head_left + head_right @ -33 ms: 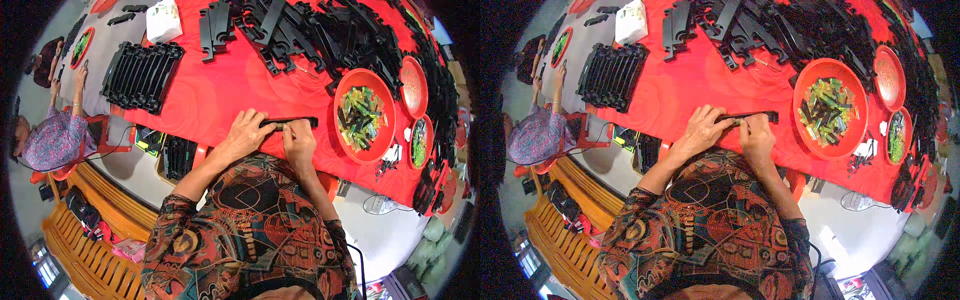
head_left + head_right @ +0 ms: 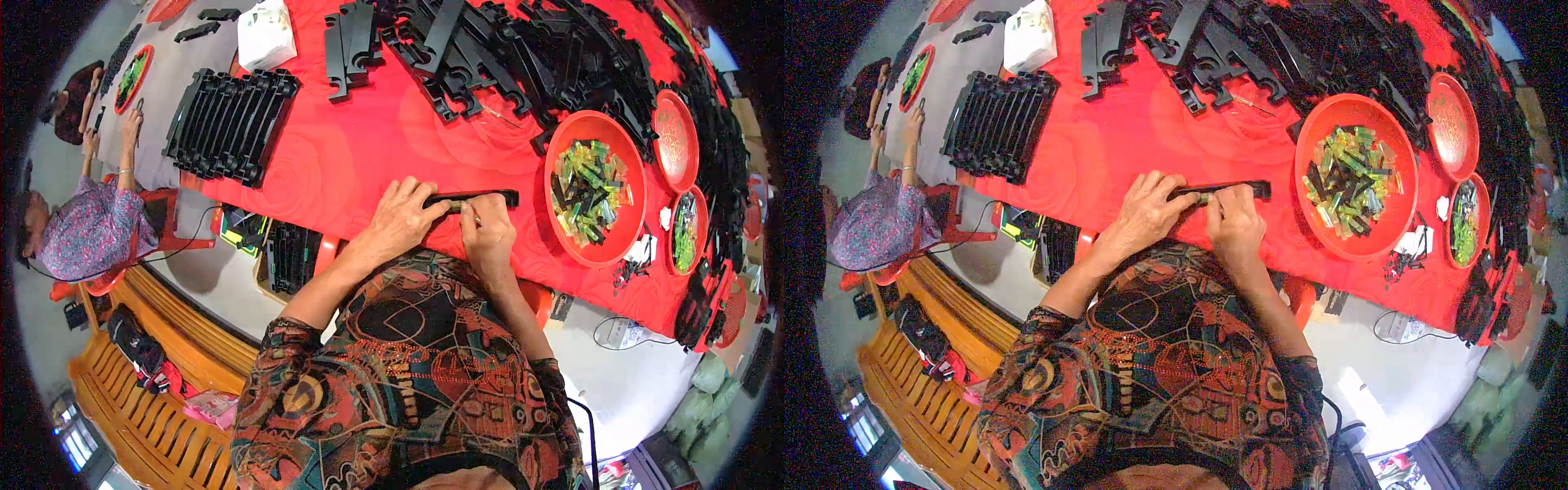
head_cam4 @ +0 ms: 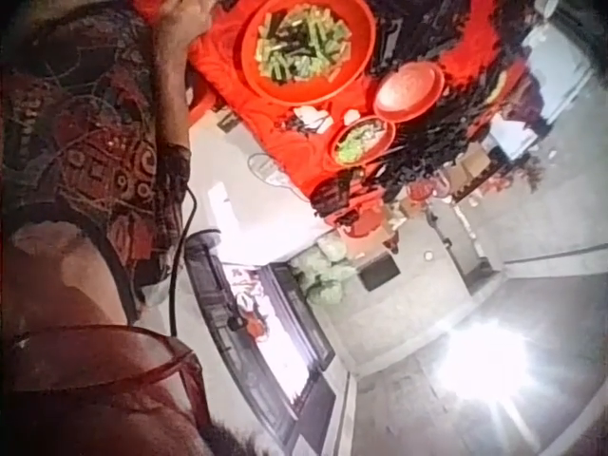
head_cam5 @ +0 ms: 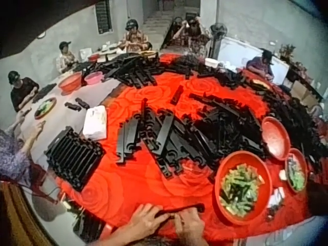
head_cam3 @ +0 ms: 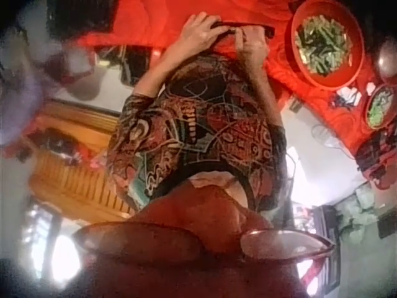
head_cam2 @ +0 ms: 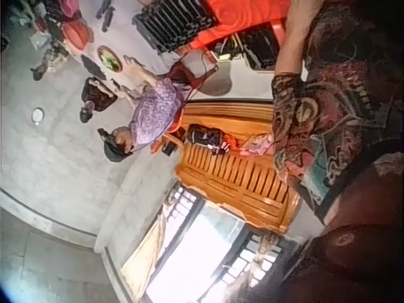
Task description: The person assembles small plastic components by hand on a workspace table, creating assembled components.
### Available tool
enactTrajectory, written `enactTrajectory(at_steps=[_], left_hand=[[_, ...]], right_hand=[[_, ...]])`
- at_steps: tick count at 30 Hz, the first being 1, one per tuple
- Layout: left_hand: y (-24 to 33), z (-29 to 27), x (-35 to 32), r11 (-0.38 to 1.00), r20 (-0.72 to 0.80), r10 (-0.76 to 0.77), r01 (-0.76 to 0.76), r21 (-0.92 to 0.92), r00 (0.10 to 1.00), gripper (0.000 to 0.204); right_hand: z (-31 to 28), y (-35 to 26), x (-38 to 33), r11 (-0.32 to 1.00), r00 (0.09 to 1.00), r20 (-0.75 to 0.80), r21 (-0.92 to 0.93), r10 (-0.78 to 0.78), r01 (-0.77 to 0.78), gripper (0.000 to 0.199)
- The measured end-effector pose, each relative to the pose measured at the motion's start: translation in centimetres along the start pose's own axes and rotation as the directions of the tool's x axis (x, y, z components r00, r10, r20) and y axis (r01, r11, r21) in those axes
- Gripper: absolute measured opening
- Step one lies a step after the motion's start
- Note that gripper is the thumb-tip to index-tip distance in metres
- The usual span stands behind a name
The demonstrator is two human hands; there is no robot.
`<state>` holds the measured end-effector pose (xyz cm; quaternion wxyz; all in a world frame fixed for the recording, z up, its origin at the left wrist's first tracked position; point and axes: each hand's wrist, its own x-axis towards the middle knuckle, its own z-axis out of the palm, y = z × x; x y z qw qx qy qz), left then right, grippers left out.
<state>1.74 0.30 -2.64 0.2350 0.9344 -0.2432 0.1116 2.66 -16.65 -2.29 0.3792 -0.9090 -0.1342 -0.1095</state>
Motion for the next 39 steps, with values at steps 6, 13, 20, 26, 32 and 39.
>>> enactTrajectory(at_steps=[6,13,20,26,32,39], left_hand=[[0.0,-0.2,0.3,1.0,0.037,-0.018,0.018,0.001,0.999,0.022],[-0.4,-0.1,0.1,0.997,0.025,-0.025,0.027,-0.07,0.999,0.02],[-0.2,-0.4,0.4,0.997,0.07,-0.024,0.03,-0.076,0.997,0.018],[-0.1,-0.8,0.8,0.996,0.073,-0.02,0.026,-0.09,0.997,0.016],[0.0,-0.9,0.9,0.996,0.096,-0.034,0.042,-0.077,0.995,0.017],[0.0,-0.5,0.5,0.999,0.042,-0.015,0.016,-0.031,0.999,0.019]], right_hand=[[-0.3,0.4,0.0,0.997,0.997,0.001,0.006,-0.071,0.071,0.008],[-1.4,0.1,0.4,0.989,0.973,0.219,-0.107,-0.074,0.099,0.012],[-1.1,1.4,0.1,0.99,0.981,0.135,0.025,-0.138,0.136,0.014],[-1.3,1.6,0.1,0.987,0.962,0.245,-0.078,-0.12,0.143,0.018],[-2.2,0.3,0.5,0.993,0.933,0.36,-0.117,0.018,0.026,0.022],[-10.5,2.0,4.1,0.928,0.998,-0.068,-0.371,0.014,-0.038,0.011]])
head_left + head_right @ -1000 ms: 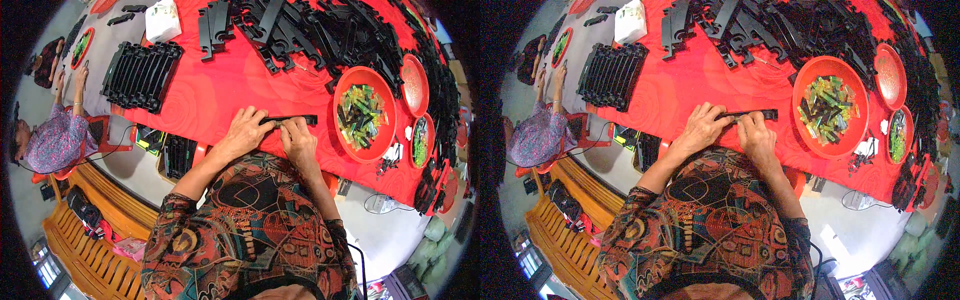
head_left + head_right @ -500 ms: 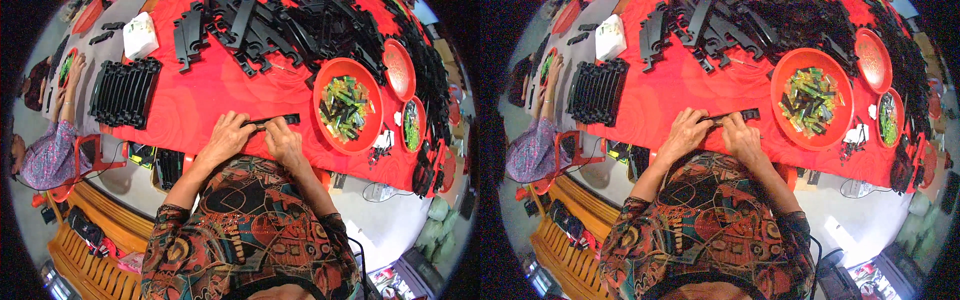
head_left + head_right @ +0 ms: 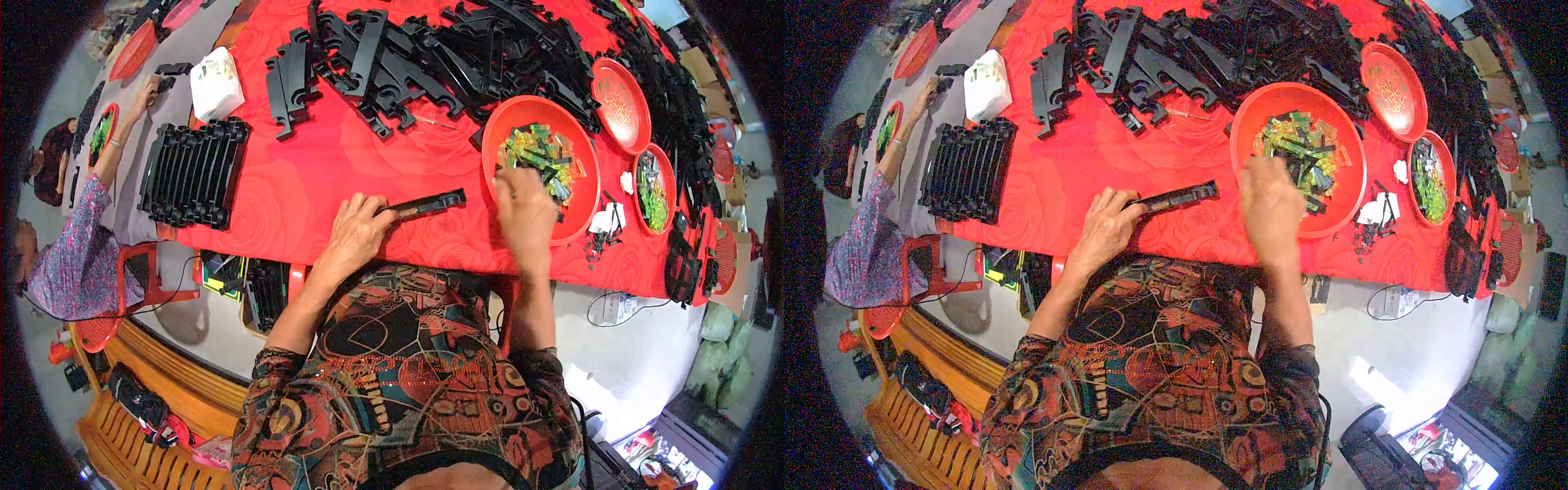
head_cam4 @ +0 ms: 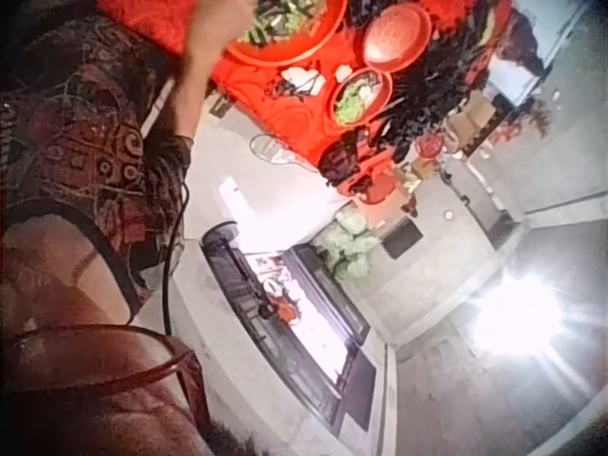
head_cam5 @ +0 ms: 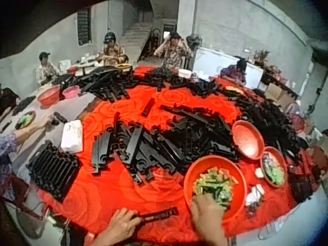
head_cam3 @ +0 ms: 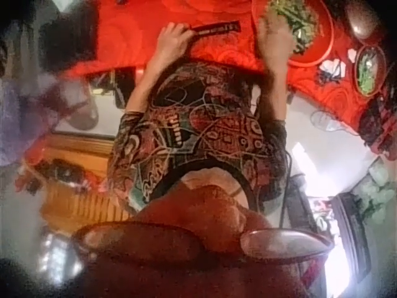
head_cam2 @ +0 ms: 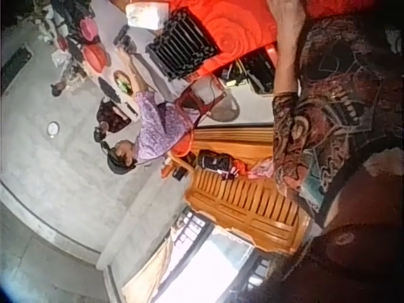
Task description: The person assembles small plastic components by hand on a workspace table, creating assembled components.
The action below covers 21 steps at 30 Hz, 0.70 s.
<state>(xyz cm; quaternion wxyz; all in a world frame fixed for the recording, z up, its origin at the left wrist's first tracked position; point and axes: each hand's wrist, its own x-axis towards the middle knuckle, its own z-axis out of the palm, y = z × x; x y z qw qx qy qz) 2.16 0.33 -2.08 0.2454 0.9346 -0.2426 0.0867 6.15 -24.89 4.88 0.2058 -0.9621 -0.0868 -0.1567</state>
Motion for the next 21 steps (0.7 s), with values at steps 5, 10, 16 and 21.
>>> enactTrajectory(at_steps=[5,10,16,21], left_hand=[[0.4,0.0,0.3,0.999,-0.006,0.01,-0.01,-0.049,1.0,0.018],[0.8,0.7,0.3,1.0,-0.023,0.03,-0.03,0.004,0.999,0.017],[1.0,0.3,0.3,1.0,0.035,0.02,-0.019,-0.02,0.999,0.021],[1.6,-0.5,0.6,0.998,-0.007,0.029,-0.029,-0.051,1.0,0.024]], right_hand=[[0.9,4.7,2.1,0.979,0.982,0.17,-0.2,0.082,-0.047,0.013],[2.0,5.0,2.1,0.97,0.939,0.299,-0.221,0.168,-0.103,0.018],[3.0,6.6,2.2,0.965,0.947,0.272,-0.238,0.172,-0.107,0.015],[3.6,7.8,1.9,0.983,0.971,0.185,-0.135,0.149,-0.125,0.016]])
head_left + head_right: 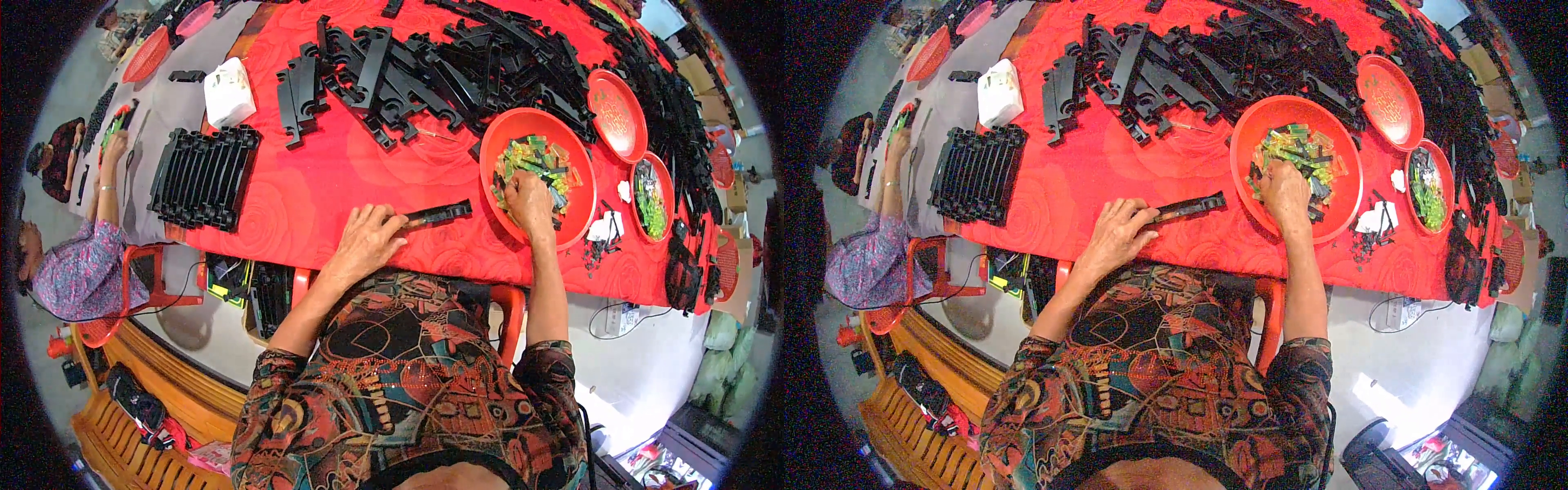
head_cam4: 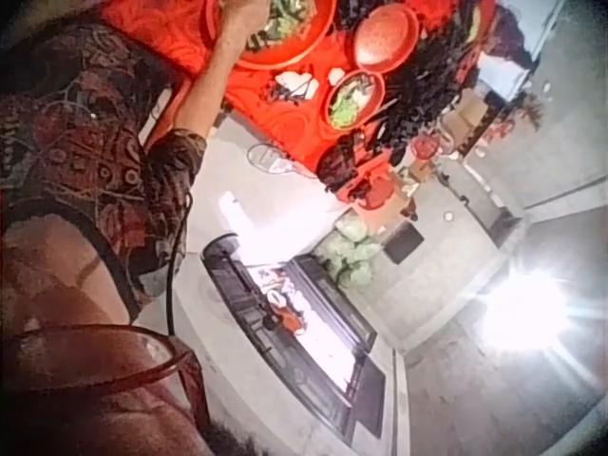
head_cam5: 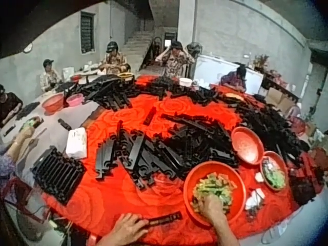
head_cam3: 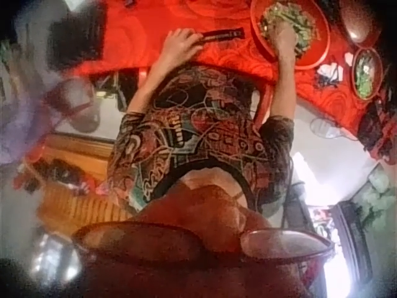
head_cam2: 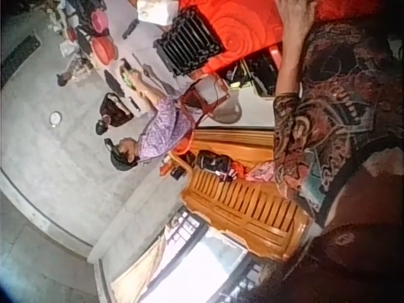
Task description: The person assembles small plastic components by hand on a workspace table, creating assembled components.
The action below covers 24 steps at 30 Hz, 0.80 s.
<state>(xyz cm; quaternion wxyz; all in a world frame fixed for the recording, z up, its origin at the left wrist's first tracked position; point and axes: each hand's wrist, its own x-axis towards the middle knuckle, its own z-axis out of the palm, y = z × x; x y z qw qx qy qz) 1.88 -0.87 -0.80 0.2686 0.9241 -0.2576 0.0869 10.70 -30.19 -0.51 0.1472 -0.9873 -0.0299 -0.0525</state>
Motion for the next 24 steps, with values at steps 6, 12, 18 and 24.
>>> enactTrajectory(at_steps=[6,12,18,24], left_hand=[[1.1,-0.8,0.8,0.999,-0.194,-0.026,0.021,-0.026,0.981,0.024],[3.8,-1.1,3.4,0.646,0.016,-0.289,0.207,-0.735,0.957,0.011],[3.7,0.3,2.1,0.441,0.257,-0.251,0.347,-0.828,0.933,0.008],[4.0,0.9,0.5,0.358,0.149,-0.452,0.332,-0.873,0.88,0.011]], right_hand=[[-3.1,-0.7,-0.7,0.973,0.998,0.021,0.224,0.055,-0.058,0.019],[-6.1,-5.5,-3.5,0.76,0.941,0.187,0.642,-0.284,0.101,0.012],[-5.0,-8.5,-6.1,0.686,0.887,0.269,0.725,-0.375,0.07,0.011],[-1.7,-8.6,-7.9,0.626,0.944,0.304,0.763,-0.13,-0.16,0.016]])
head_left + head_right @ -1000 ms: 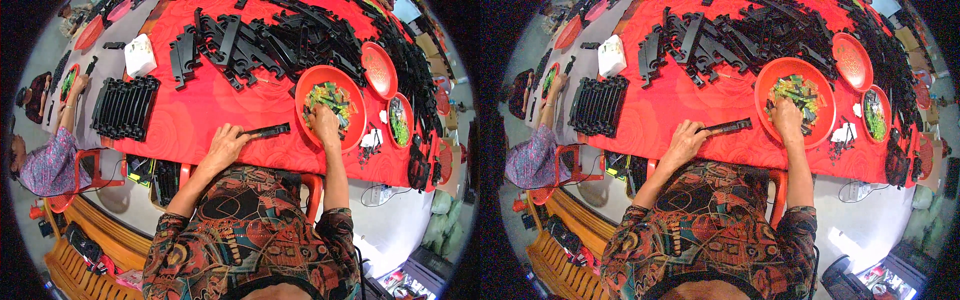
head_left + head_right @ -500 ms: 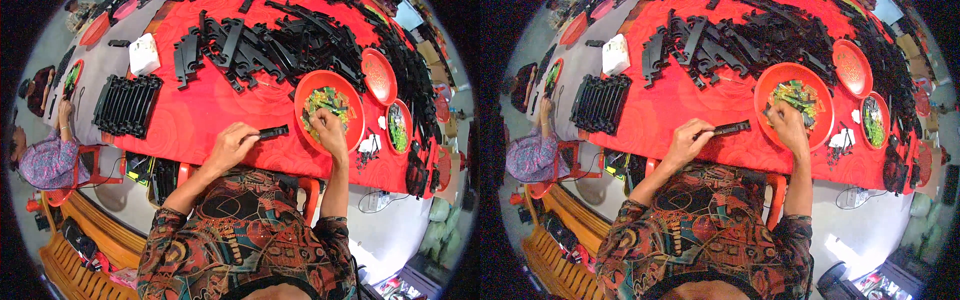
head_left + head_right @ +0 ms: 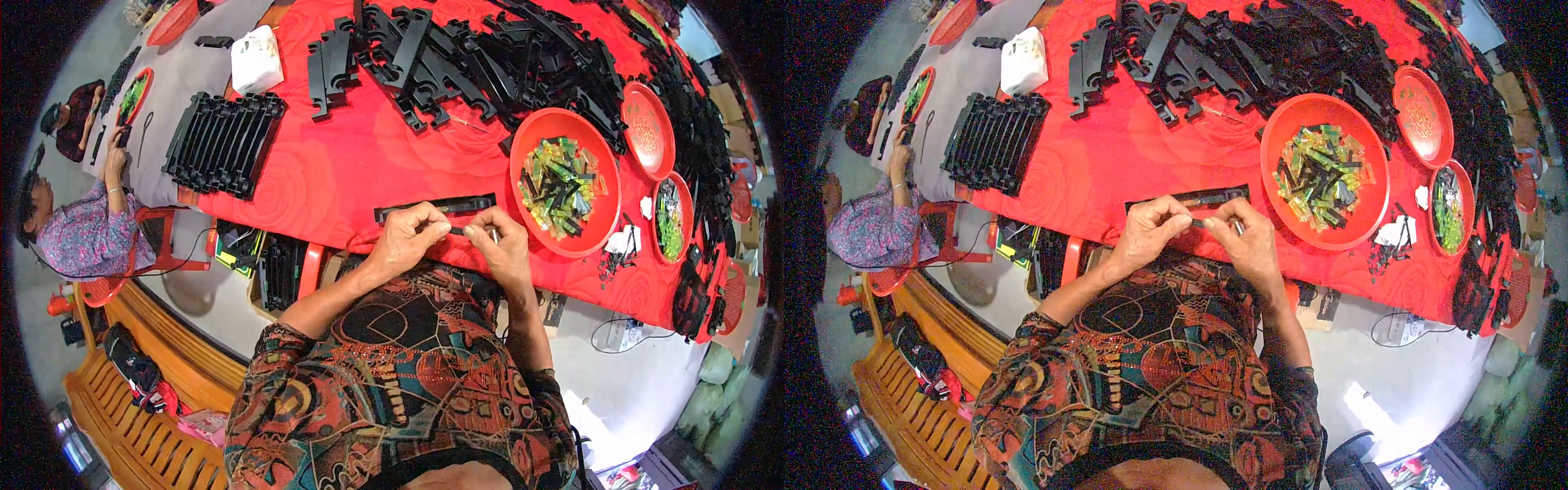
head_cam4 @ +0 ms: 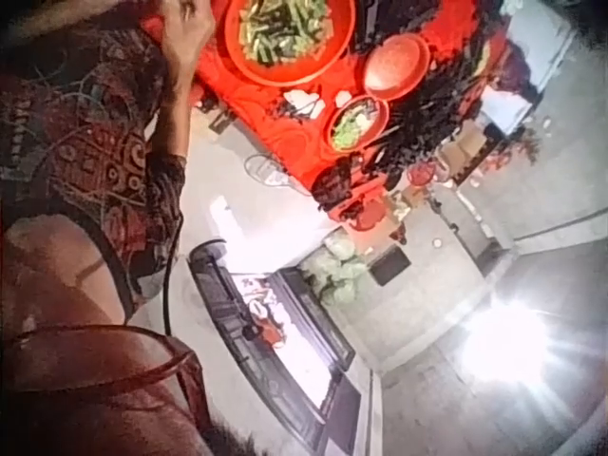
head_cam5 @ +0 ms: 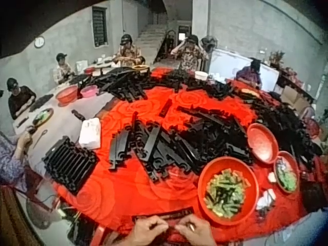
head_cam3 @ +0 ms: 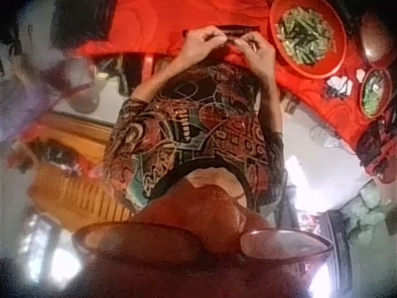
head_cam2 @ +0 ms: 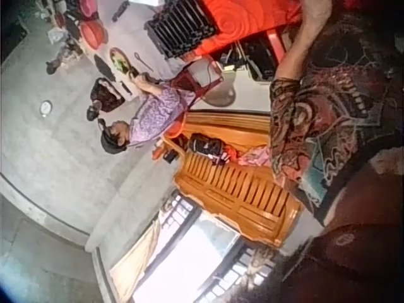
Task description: The person assembles small plastic components by hand on a workspace table, creating assembled components.
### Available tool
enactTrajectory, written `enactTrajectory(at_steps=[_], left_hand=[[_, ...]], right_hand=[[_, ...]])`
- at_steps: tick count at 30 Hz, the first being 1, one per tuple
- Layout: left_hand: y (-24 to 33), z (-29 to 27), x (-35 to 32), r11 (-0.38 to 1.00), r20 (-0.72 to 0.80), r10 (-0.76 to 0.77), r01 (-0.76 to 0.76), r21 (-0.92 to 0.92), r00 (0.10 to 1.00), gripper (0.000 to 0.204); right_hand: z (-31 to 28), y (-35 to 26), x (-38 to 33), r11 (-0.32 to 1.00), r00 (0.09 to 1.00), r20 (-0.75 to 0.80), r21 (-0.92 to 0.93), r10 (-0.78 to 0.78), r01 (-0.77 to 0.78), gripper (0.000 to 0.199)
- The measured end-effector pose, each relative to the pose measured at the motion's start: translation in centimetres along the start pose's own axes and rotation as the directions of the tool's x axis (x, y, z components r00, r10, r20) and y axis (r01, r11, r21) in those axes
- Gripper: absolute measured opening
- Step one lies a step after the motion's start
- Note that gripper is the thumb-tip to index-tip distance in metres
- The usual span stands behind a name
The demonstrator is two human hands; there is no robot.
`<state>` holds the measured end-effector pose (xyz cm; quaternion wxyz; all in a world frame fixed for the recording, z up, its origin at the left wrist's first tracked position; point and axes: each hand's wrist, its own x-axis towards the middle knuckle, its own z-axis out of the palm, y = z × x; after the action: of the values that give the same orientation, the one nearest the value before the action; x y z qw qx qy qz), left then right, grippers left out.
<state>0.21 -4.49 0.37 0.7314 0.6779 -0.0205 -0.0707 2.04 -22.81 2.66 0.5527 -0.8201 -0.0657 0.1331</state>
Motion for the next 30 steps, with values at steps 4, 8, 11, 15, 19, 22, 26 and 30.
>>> enactTrajectory(at_steps=[4,8,11,15,19,22,26,30], left_hand=[[-0.5,-0.7,-0.3,0.997,0.013,0.006,-0.007,0.079,1.0,0.011],[-0.7,-1.2,-0.5,0.917,0.175,-0.242,0.284,-0.281,0.954,0.016],[-0.4,-1.7,-0.6,0.82,0.254,-0.349,0.425,-0.384,0.902,0.02],[-1.2,-1.7,-0.9,0.633,0.365,-0.425,0.56,-0.535,0.828,0.021],[-1.9,-2.0,-0.9,0.445,0.483,-0.435,0.648,-0.619,0.76,0.02],[-1.5,-2.1,-1.4,0.527,0.388,-0.519,0.643,-0.556,0.761,0.024],[0.2,-2.7,-2.2,0.985,0.054,-0.171,0.171,0.0,0.984,0.018],[0.6,-4.6,-0.9,0.626,0.014,0.496,-0.368,0.688,0.868,0.014]], right_hand=[[1.4,0.7,-0.8,0.952,0.994,-0.094,0.297,-0.049,0.075,0.016],[0.9,0.0,-1.8,0.978,0.979,-0.085,0.09,-0.183,0.19,0.021],[0.6,-0.1,-1.5,0.899,0.898,-0.044,-0.007,-0.437,0.437,0.02],[1.4,-0.1,-1.2,0.886,0.881,-0.1,-0.093,-0.462,0.454,0.018],[2.1,0.1,-1.1,0.951,0.937,-0.17,-0.016,-0.306,0.308,0.013],[2.1,0.0,-0.9,0.964,0.95,-0.166,0.003,-0.263,0.267,0.01],[1.5,0.7,-0.4,0.99,0.967,-0.255,0.138,0.008,0.029,0.009],[1.5,1.3,0.8,0.995,0.941,-0.34,0.101,0.009,0.027,0.007]])
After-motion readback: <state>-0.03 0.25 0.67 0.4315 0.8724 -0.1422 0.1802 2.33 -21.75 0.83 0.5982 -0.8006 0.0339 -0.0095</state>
